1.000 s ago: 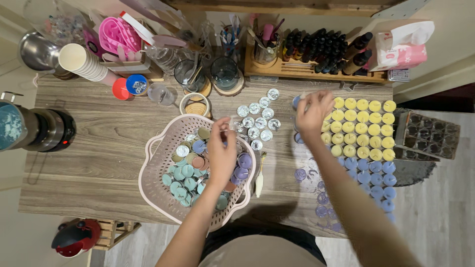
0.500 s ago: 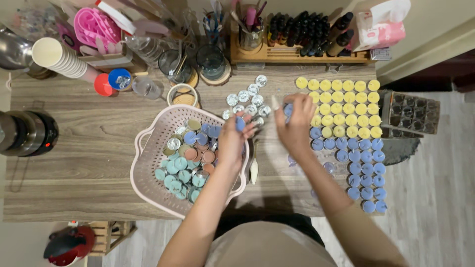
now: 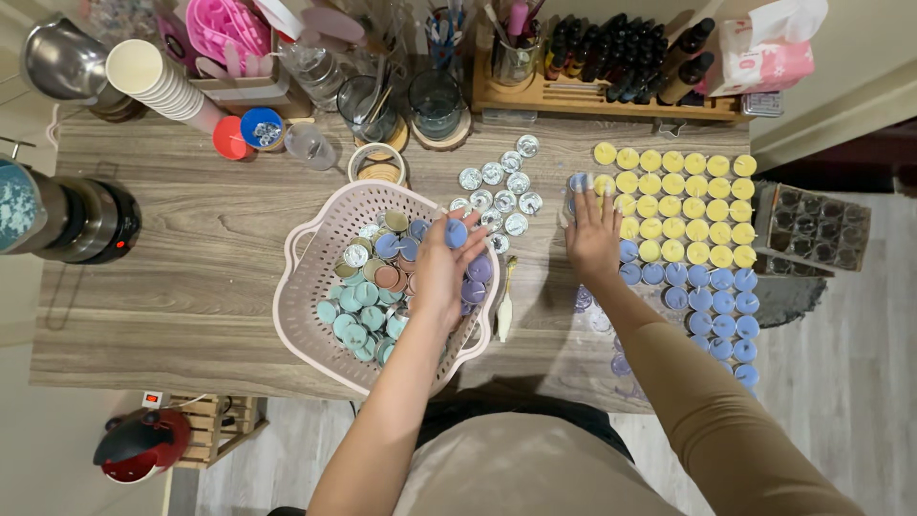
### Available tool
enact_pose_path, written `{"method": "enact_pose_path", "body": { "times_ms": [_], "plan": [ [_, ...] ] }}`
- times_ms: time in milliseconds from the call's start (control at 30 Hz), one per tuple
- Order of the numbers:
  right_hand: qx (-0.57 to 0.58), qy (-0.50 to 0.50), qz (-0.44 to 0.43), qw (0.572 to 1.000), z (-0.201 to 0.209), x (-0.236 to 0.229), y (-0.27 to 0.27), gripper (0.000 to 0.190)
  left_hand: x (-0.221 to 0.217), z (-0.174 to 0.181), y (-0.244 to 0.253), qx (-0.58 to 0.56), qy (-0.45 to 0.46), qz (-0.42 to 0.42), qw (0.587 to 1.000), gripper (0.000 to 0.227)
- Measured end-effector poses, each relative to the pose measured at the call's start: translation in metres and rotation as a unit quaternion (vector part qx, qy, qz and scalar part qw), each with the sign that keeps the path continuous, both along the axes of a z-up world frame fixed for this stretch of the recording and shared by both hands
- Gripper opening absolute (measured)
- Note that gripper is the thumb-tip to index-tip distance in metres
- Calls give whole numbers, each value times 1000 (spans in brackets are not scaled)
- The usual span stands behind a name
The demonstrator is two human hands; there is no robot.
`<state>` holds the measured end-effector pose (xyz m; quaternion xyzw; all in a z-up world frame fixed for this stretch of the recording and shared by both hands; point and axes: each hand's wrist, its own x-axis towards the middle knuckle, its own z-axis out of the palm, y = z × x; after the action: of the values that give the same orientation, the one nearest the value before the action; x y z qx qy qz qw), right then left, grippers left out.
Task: The person sorts and organizes various wax melts, picking them up from a basket and placing them into metal containers on a wooden table.
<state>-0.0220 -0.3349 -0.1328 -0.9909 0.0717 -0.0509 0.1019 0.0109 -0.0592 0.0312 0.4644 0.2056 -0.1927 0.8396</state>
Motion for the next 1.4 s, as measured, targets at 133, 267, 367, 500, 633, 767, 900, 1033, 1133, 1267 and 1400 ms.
{"method": "enact_pose_path", "body": {
  "times_ms": [133,267,367,500,633,767,900,1033,1133,1267,1400],
  "plan": [
    [3,-118,-27,993,30,-6,14,63,4,-2,-6,-19,18,-3,1000,51],
    [-59,-23,-82,995,48,-11,18,54,3,-5,-10,-20,7,2,1000,52],
    [-83,19,-95,992,43,-10,12,57,3,-4,-14,0,22,-1,1000,52],
    [-79,36,-99,991,21,-6,-4,63,1,-3,-19,-6,13,-9,1000,52],
    [-124,15,-40,991,7,-6,-14,55,-2,-3,-20,-4,20,-4,1000,51],
    [-183,1,2,983,-7,-5,-18,45,-3,-4,-20,-6,36,11,999,49],
    [-201,4,20,979,-16,-3,-22,44,-6,-3,-19,0,29,13,999,49],
    [-174,12,20,984,-21,-2,-24,45,-10,-1,-17,14,44,14,999,48],
    [-160,30,13,987,-24,4,-23,46,-11,-2,-15,15,42,14,999,48],
    [-132,58,4,990,-25,5,-25,47,-12,-5,-16,14,45,13,999,48],
    [-123,57,0,991,-26,6,-21,44,-11,-3,-18,17,51,8,998,48]
  ]
}}
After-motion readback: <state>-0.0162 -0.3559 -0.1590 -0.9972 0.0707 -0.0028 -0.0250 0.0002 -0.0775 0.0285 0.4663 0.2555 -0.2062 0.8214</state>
